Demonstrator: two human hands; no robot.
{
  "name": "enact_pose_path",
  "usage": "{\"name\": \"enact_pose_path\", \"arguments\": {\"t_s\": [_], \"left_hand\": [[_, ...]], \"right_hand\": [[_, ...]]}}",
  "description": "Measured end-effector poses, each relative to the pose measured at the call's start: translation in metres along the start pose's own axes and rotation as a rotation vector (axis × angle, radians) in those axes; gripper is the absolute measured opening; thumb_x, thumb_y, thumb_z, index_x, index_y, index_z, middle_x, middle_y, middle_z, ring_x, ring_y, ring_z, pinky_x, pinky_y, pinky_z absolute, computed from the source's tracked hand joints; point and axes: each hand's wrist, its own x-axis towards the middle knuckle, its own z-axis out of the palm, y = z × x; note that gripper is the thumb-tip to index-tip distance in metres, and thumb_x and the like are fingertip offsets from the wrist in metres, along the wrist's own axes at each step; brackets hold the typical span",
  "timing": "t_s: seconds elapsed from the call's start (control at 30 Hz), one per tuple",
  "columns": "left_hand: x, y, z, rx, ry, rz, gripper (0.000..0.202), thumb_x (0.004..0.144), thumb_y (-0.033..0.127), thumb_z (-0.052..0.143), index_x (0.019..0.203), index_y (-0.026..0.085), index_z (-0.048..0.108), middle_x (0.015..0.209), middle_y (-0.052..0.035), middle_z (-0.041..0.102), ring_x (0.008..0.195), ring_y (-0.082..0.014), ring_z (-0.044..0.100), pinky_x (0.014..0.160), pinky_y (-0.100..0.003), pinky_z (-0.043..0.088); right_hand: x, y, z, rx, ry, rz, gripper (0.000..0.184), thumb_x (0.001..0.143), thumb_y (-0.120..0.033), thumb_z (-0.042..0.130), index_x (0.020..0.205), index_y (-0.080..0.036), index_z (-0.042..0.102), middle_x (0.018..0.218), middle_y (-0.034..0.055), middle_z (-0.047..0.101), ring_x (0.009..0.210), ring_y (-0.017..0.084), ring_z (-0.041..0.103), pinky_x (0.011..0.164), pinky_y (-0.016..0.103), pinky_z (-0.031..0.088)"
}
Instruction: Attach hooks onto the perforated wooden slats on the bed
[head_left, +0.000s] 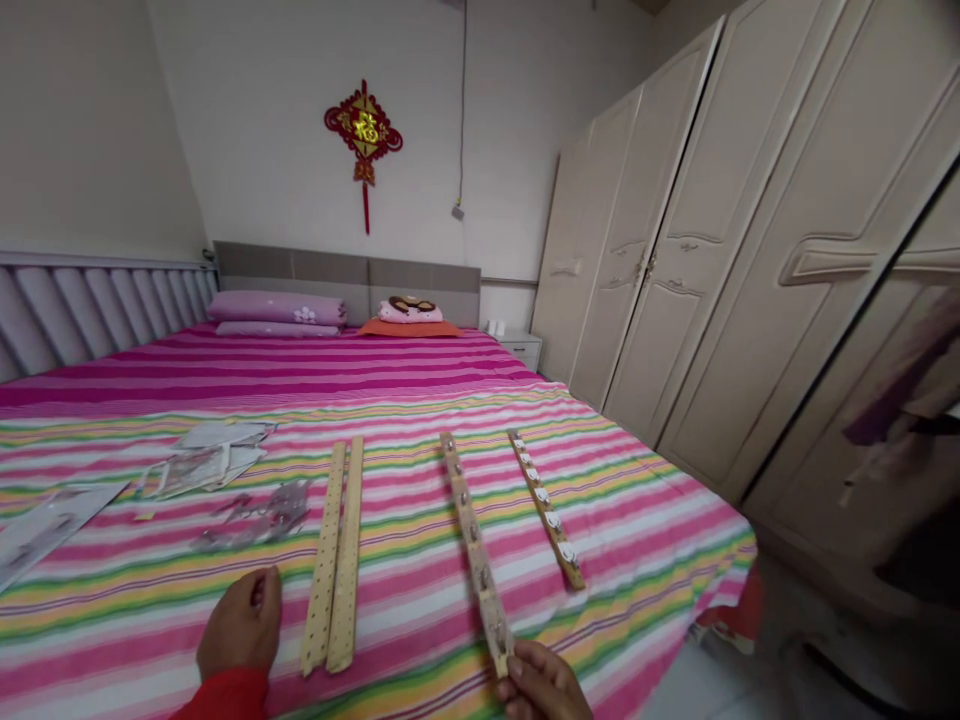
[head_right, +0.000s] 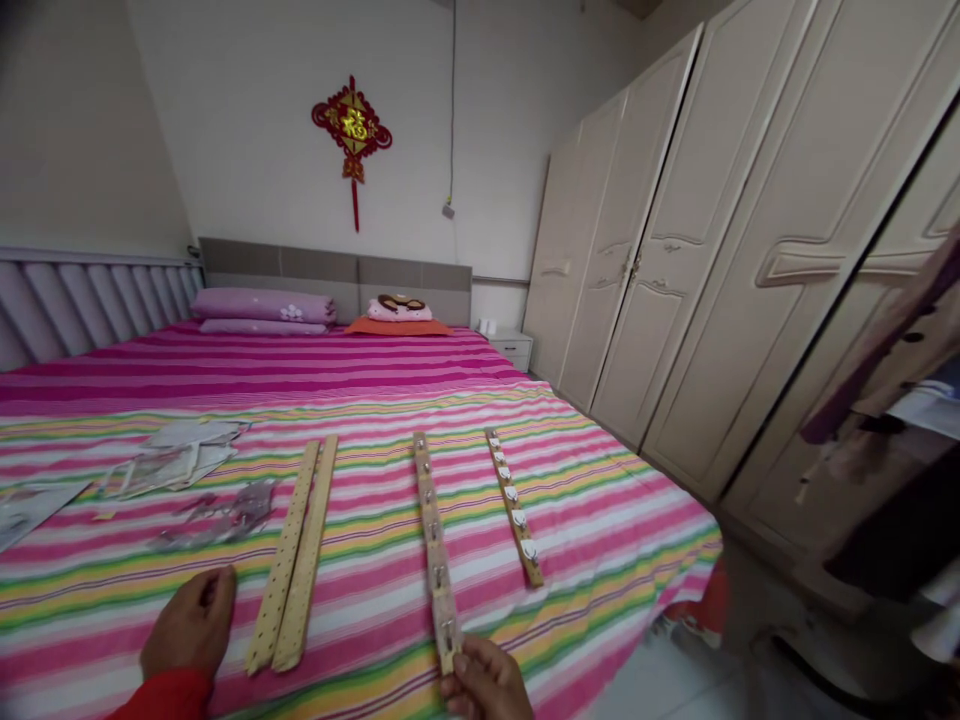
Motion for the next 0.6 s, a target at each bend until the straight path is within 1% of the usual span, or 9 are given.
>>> {"name": "enact_pose_path", "arguments": {"t_s": [0.07, 0.13, 0.23, 0.33, 0.47, 0.6], "left_hand": [[0.002, 0.000, -0.001, -0.003, -0.009, 0.001, 0.031, 0.081, 0.047, 0.043, 0.076, 0.022, 0.059, 0.076, -0.0059, 0.063, 0.068, -0.0200, 0.057, 0.055, -0.027, 0.038], [0.004, 0.000, -0.003, -0.012, -0.042, -0.011, 0.029, 0.080, 0.046, 0.044, 0.074, 0.022, 0.059, 0.073, -0.0061, 0.063, 0.066, -0.0203, 0.056, 0.054, -0.028, 0.038], [0.009, 0.000, -0.005, -0.005, -0.100, -0.050, 0.028, 0.078, 0.045, 0.045, 0.073, 0.022, 0.060, 0.071, -0.0061, 0.063, 0.064, -0.0206, 0.056, 0.054, -0.028, 0.039], [0.011, -0.001, -0.005, 0.005, -0.113, -0.054, 0.028, 0.077, 0.045, 0.046, 0.073, 0.022, 0.061, 0.070, -0.0056, 0.062, 0.063, -0.0207, 0.056, 0.052, -0.028, 0.039], [0.011, -0.003, -0.005, 0.006, -0.098, -0.044, 0.029, 0.077, 0.046, 0.047, 0.075, 0.021, 0.062, 0.070, -0.0055, 0.063, 0.063, -0.0202, 0.056, 0.052, -0.027, 0.038], [0.010, -0.001, -0.007, 0.037, -0.148, -0.056, 0.031, 0.079, 0.047, 0.045, 0.079, 0.020, 0.062, 0.075, -0.0067, 0.064, 0.068, -0.0203, 0.058, 0.055, -0.027, 0.040]], "right_hand": [[0.007, -0.012, -0.006, 0.016, 0.047, -0.056, 0.045, 0.052, -0.040, 0.088, 0.084, -0.012, 0.074, 0.058, 0.0046, 0.067, 0.053, 0.011, 0.062, 0.047, 0.016, 0.045], [0.013, -0.023, -0.013, 0.021, 0.107, -0.082, 0.046, 0.048, -0.040, 0.089, 0.081, -0.012, 0.074, 0.057, 0.0040, 0.066, 0.053, 0.012, 0.063, 0.046, 0.016, 0.046], [0.018, -0.036, -0.020, 0.038, 0.179, -0.103, 0.042, 0.044, -0.037, 0.091, 0.073, -0.014, 0.072, 0.059, 0.0021, 0.066, 0.055, 0.012, 0.064, 0.047, 0.017, 0.049], [0.019, -0.046, -0.023, 0.058, 0.201, -0.126, 0.037, 0.045, -0.034, 0.091, 0.069, -0.015, 0.070, 0.062, 0.0012, 0.067, 0.058, 0.012, 0.065, 0.051, 0.017, 0.051], [0.021, -0.057, -0.024, 0.078, 0.203, -0.139, 0.036, 0.044, -0.033, 0.092, 0.066, -0.014, 0.070, 0.058, 0.0015, 0.067, 0.056, 0.010, 0.064, 0.050, 0.014, 0.051], [0.025, -0.063, -0.024, 0.094, 0.227, -0.143, 0.039, 0.041, -0.032, 0.093, 0.066, -0.012, 0.070, 0.059, 0.0016, 0.067, 0.057, 0.011, 0.065, 0.052, 0.016, 0.053]]}}
